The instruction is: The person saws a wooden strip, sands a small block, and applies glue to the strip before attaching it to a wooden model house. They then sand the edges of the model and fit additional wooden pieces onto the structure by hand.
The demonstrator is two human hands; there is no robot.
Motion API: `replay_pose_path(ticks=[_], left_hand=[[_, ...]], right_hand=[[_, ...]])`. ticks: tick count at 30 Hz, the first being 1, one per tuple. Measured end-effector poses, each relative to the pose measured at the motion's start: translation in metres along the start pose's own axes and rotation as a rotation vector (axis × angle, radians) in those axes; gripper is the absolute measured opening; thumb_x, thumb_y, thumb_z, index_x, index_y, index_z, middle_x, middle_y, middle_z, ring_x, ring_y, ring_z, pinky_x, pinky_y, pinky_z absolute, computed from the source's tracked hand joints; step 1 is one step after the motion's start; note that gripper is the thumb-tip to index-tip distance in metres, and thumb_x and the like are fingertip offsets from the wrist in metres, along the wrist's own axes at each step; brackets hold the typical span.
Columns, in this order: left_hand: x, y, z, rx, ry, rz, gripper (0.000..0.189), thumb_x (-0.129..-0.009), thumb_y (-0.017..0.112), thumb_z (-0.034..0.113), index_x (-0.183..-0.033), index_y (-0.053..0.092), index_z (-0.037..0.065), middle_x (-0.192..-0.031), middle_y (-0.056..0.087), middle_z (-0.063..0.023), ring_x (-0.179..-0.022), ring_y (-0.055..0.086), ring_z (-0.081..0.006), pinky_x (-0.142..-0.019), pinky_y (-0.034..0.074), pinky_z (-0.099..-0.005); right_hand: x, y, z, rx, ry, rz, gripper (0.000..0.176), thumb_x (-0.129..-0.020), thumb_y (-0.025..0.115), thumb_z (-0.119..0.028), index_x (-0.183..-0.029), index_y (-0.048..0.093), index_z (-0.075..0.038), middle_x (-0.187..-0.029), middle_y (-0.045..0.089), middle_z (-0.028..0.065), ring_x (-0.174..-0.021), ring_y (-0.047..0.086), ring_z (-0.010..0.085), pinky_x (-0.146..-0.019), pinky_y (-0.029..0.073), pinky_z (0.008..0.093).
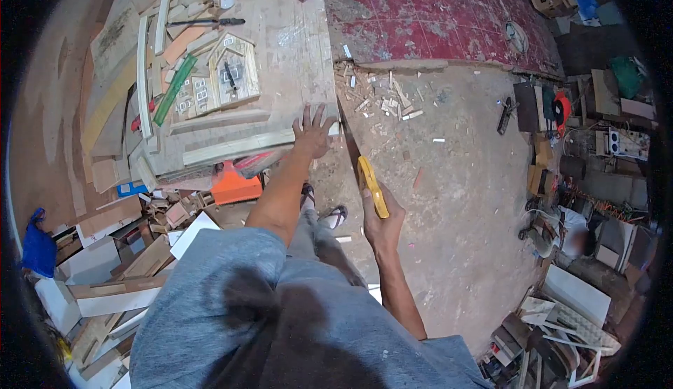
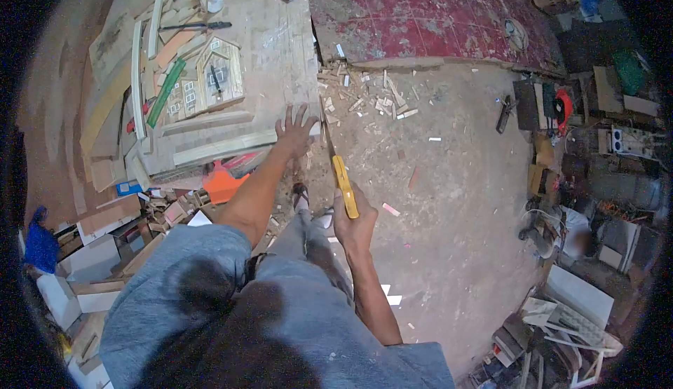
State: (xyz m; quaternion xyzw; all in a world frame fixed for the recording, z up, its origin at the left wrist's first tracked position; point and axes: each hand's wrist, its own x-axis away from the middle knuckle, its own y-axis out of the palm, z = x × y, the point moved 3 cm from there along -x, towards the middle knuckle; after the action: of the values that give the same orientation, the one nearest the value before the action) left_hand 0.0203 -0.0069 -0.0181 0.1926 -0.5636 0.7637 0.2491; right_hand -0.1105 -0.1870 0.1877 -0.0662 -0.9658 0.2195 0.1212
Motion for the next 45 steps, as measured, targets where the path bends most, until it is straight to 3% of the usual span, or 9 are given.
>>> replay_pose_path(ticks=[6, 7, 15, 18, 20, 24, 31, 40, 45], left_hand=[[-0.005, -0.006, 0.001, 0.096, -0.024, 0.157, 0.050, -0.097, 0.048, 0.051, -0.142, 0.045, 0.030, -0.167, 0.008, -0.0045, -0.152, -0.010, -0.0374, -0.113, 0.006, -0.0683], [-0.005, -0.010, 0.004, 0.126, -0.051, 0.184, 0.048, -0.096, 0.050, 0.051, -0.139, 0.047, 0.030, -0.166, 0.010, -0.0039, -0.152, -0.009, -0.0370, -0.113, 0.006, -0.0680], [0.006, -0.014, 0.017, 0.175, -0.154, 0.258, 0.043, -0.092, 0.057, 0.048, -0.130, 0.055, 0.027, -0.163, 0.020, -0.0024, -0.152, -0.002, -0.0373, -0.111, 0.008, -0.0671], [0.006, -0.015, 0.017, 0.166, -0.140, 0.294, 0.043, -0.092, 0.057, 0.047, -0.130, 0.055, 0.027, -0.162, 0.021, -0.0031, -0.151, -0.002, -0.0383, -0.111, 0.010, -0.0675], [0.006, -0.011, 0.016, 0.157, -0.139, 0.278, 0.044, -0.092, 0.057, 0.047, -0.131, 0.054, 0.026, -0.162, 0.021, -0.0039, -0.151, -0.002, -0.0393, -0.110, 0.010, -0.0680], [0.005, -0.013, 0.013, 0.152, -0.118, 0.292, 0.046, -0.093, 0.056, 0.045, -0.134, 0.053, 0.025, -0.163, 0.019, -0.0047, -0.151, -0.003, -0.0400, -0.110, 0.010, -0.0682], [0.002, -0.008, 0.008, 0.165, -0.105, 0.189, 0.049, -0.095, 0.053, 0.043, -0.140, 0.048, 0.025, -0.164, 0.013, -0.0044, -0.151, -0.007, -0.0411, -0.110, 0.010, -0.0705], [-0.001, -0.012, 0.006, 0.165, -0.091, 0.211, 0.050, -0.097, 0.048, 0.047, -0.142, 0.046, 0.024, -0.164, 0.012, -0.0051, -0.150, -0.008, -0.0423, -0.109, 0.012, -0.0714], [-0.003, -0.010, 0.004, 0.189, -0.098, 0.176, 0.049, -0.097, 0.047, 0.048, -0.140, 0.047, 0.023, -0.164, 0.013, -0.0061, -0.149, -0.006, -0.0437, -0.108, 0.013, -0.0723]], right_hand=[[0.027, 0.003, 0.037, 0.028, -0.032, 0.064, 0.034, -0.093, 0.068, -0.012, -0.123, 0.064, 0.005, -0.099, 0.073, 0.0182, -0.091, 0.068, 0.0147, -0.080, 0.054, 0.0306], [0.028, 0.007, 0.045, -0.010, 0.024, 0.027, 0.036, -0.093, 0.067, -0.015, -0.123, 0.064, 0.005, -0.106, 0.072, 0.0194, -0.098, 0.069, 0.0195, -0.087, 0.052, 0.0324], [0.046, 0.018, 0.080, -0.078, 0.104, 0.075, 0.036, -0.092, 0.068, -0.015, -0.121, 0.065, 0.006, -0.104, 0.072, 0.0169, -0.097, 0.067, 0.0167, -0.086, 0.052, 0.0308], [0.046, 0.004, 0.070, -0.013, 0.122, 0.064, 0.036, -0.092, 0.069, -0.016, -0.120, 0.065, 0.006, -0.104, 0.073, 0.0175, -0.097, 0.067, 0.0171, -0.086, 0.052, 0.0310], [0.037, -0.006, 0.052, -0.003, -0.091, 0.098, 0.034, -0.092, 0.068, -0.011, -0.122, 0.065, 0.005, -0.087, 0.071, 0.0126, -0.077, 0.064, 0.0108, -0.069, 0.052, 0.0278], [0.009, -0.015, -0.005, -0.035, 0.088, -0.019, 0.036, -0.093, 0.066, -0.014, -0.123, 0.064, 0.005, -0.093, 0.072, 0.0151, -0.080, 0.066, 0.0128, -0.072, 0.052, 0.0281], [-0.026, 0.000, -0.050, 0.027, 0.117, -0.086, 0.032, -0.094, 0.065, -0.016, -0.116, 0.065, 0.007, -0.088, 0.070, 0.0182, -0.077, 0.064, 0.0172, -0.073, 0.051, 0.0336], [-0.078, 0.031, -0.061, 0.191, -0.018, -0.083, 0.026, -0.090, 0.065, -0.018, -0.100, 0.068, 0.006, -0.072, 0.064, 0.0261, -0.064, 0.063, 0.0310, -0.063, 0.048, 0.0397], [-0.102, 0.042, -0.069, 0.242, 0.008, -0.079, 0.026, -0.089, 0.065, -0.018, -0.097, 0.069, 0.007, -0.074, 0.066, 0.0243, -0.064, 0.064, 0.0269, -0.063, 0.049, 0.0402]])
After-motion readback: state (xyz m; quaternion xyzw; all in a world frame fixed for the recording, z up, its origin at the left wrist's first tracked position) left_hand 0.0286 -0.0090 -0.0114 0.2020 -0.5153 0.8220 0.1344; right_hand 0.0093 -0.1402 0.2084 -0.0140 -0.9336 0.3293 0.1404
